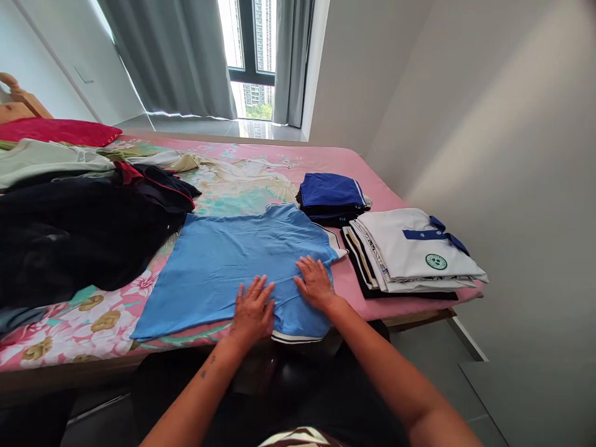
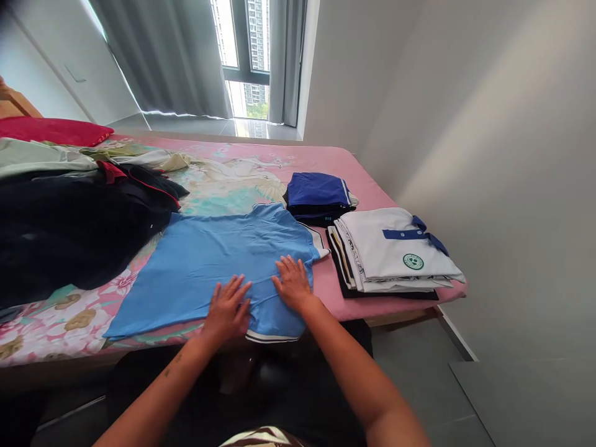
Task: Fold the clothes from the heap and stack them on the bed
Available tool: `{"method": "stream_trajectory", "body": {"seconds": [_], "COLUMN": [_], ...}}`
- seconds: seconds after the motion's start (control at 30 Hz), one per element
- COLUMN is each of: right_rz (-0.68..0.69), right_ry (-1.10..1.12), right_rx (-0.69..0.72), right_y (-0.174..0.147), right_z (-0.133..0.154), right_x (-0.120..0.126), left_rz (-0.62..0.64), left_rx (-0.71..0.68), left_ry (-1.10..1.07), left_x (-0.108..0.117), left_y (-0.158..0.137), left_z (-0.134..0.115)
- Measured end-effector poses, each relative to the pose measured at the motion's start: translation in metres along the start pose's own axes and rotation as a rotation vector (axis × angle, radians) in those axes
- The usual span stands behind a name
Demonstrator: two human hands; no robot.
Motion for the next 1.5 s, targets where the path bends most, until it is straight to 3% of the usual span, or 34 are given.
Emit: {"method": "stream_trajectory", "body": {"seconds": [0.1, 0.2, 0.3, 0.43, 0.6, 0.67, 0.8, 0.9, 1.07, 1.27, 1.4, 1.5], "right_rz": [0.104, 0.044, -0.094, -0.265, -0.070, -0.012, -0.108, -0.136, -0.106, -0.124, -0.153, -0.134], "right_ry": [-0.145, -0.201, -0.151, 0.050, 0.037, -0.059, -0.135, -0.071, 0.074, 0.039, 0.081, 0.105], "right_rx": [-0.224, -0.314, -0.170, 0.105, 0.418, 0.468, 0.491, 0.503, 0.459, 0.447, 0.435, 0.449], "right_y": [-0.018, -0.040, -0.062, -0.095, -0.143, -0.154, -0.151, -0.142, -0.136, -0.135, -0.129, -0.121], "right_z": [-0.033, -0.079, -0.102, -0.081, -0.038, -0.036, -0.047, -0.049, -0.045, -0.042, -0.037, -0.037], "right_x": [-0.013, -0.011, -0.002, 0.019, 0.011, -0.004, -0.019, -0.014, 0.000, -0.003, 0.002, 0.010], "left_rz": [0.105, 0.143, 0.130, 0.130, 0.044, 0.002, -0.028, -0.036, -0.039, -0.042, 0.029, -0.028], "left_rx": [0.256, 0.350, 0.372, 0.283, 0.205, 0.208, 0.258, 0.284, 0.194, 0.165, 0.143, 0.135], "left_ry": [0.134, 0.233, 0.288, 0.246, 0.155, 0.137, 0.171, 0.189, 0.156, 0.160, 0.080, -0.027], "left_x": [0.000, 0.018, 0.046, 0.077, 0.100, 0.104, 0.104, 0.105, 0.110, 0.112, 0.111, 0.116], "left_y": [-0.010, -0.047, -0.091, -0.137, -0.167, -0.170, -0.164, -0.161, -0.165, -0.158, -0.146, -0.141], "left_z": [0.051, 0.098, 0.129, 0.151, 0.167, 0.171, 0.178, 0.185, 0.192, 0.199, 0.206, 0.211]}}
Point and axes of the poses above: each hand's wrist, its own y-axis towards the middle knuckle, its own x-axis out of the back of the hand, z = x × y, the point moved 4 cm from there along y, towards the middle knuckle, and after that the axes turned 7 degrees about -x, right-handed, at the moved point
